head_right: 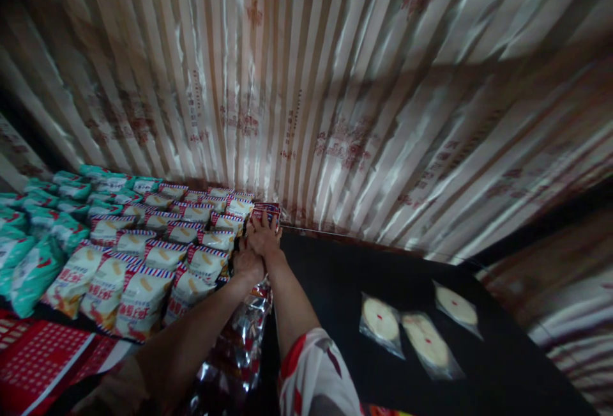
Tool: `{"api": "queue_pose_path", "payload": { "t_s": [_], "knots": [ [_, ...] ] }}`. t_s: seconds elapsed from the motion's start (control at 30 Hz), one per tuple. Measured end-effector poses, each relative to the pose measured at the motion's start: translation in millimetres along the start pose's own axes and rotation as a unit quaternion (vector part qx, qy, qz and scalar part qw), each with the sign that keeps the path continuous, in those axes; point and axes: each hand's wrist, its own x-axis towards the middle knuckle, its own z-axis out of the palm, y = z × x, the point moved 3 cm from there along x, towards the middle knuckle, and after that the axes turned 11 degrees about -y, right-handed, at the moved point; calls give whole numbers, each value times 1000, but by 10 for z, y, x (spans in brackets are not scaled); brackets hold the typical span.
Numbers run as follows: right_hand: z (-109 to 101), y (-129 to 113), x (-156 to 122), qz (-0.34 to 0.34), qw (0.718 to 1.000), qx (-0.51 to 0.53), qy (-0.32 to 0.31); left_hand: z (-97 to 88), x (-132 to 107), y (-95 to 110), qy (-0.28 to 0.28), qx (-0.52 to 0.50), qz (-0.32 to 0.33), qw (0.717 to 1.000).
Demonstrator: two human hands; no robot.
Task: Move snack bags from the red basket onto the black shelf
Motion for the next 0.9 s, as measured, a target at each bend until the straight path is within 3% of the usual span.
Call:
{"api": "queue_pose_path", "payload": {
  "t_s": [0.17,0.3,0.43,0.57,0.9],
  "knots": [
    [-126,104,-212,30,988,110,107,-52,-18,0,-5,-11,-27,1000],
    [-73,337,-513,33,961,223,163,-91,-40,-12,-3,-41,-33,999],
    [89,501,-857,47,939,300,164,-97,-58,-35,28,-56,-26,998],
    [237,509,-1078,42,935,314,158,-76,-62,-45,45,-59,-23,997],
    [317,406,-1158,33,941,309,133,-130,-108,11,52,-24,-12,998]
  ]
}}
